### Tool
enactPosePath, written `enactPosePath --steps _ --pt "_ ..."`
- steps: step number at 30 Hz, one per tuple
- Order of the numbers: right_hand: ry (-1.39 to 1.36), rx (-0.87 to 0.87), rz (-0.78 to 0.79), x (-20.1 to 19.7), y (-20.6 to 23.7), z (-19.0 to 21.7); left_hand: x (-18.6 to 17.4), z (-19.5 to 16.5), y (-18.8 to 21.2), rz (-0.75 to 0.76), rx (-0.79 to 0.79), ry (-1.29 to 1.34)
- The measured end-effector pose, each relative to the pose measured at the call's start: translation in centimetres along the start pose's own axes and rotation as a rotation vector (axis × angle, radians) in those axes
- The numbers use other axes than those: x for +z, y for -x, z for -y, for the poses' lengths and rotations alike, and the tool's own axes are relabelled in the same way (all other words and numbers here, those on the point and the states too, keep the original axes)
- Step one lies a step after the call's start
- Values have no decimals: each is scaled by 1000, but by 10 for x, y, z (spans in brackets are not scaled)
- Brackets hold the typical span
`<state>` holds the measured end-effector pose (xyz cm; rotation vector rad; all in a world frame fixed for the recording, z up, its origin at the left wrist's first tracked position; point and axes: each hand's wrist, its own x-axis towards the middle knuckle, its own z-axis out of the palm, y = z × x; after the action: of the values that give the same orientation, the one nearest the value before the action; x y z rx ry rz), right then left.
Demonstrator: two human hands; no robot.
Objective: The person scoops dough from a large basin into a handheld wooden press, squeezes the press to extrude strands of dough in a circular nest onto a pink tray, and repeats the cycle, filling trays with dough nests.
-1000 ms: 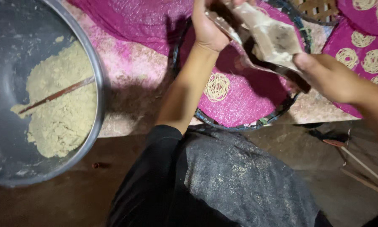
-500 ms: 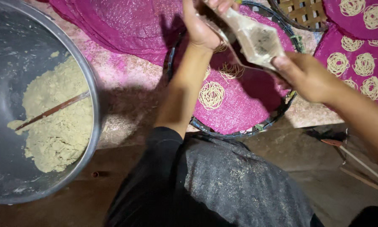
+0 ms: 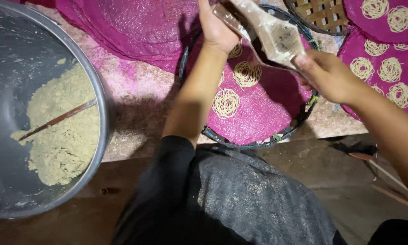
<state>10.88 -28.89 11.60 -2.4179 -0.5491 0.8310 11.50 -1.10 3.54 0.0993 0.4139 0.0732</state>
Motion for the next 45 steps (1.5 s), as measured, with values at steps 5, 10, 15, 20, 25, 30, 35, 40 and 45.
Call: enactPosePath --steps 5,10,15,20,25,30,35,40,45 --pt "-228 -88 46 2 0 -23 -36 15 1 35 -266 -797" --pt "-171 -101 -54 8 -7 -34 -65 21 6 135 -269 -1197" --pt "-310 -165 -66 9 9 -51 -78 9 54 185 444 -1943" --pt "-342 -14 48 18 57 -68 -63 17 100 364 295 -999" --pt "-482 143 474 36 106 -54 -54 65 121 523 4 47" --pt "-77 174 237 36 128 -28 -57 74 126 588 60 132" --pt "-1 -5 120 64 130 -6 -67 59 134 587 117 68" --pt "95 134 183 46 141 1 -66 81 142 453 129 112" --pt "114 35 31 47 133 5 -51 75 121 477 223 77"
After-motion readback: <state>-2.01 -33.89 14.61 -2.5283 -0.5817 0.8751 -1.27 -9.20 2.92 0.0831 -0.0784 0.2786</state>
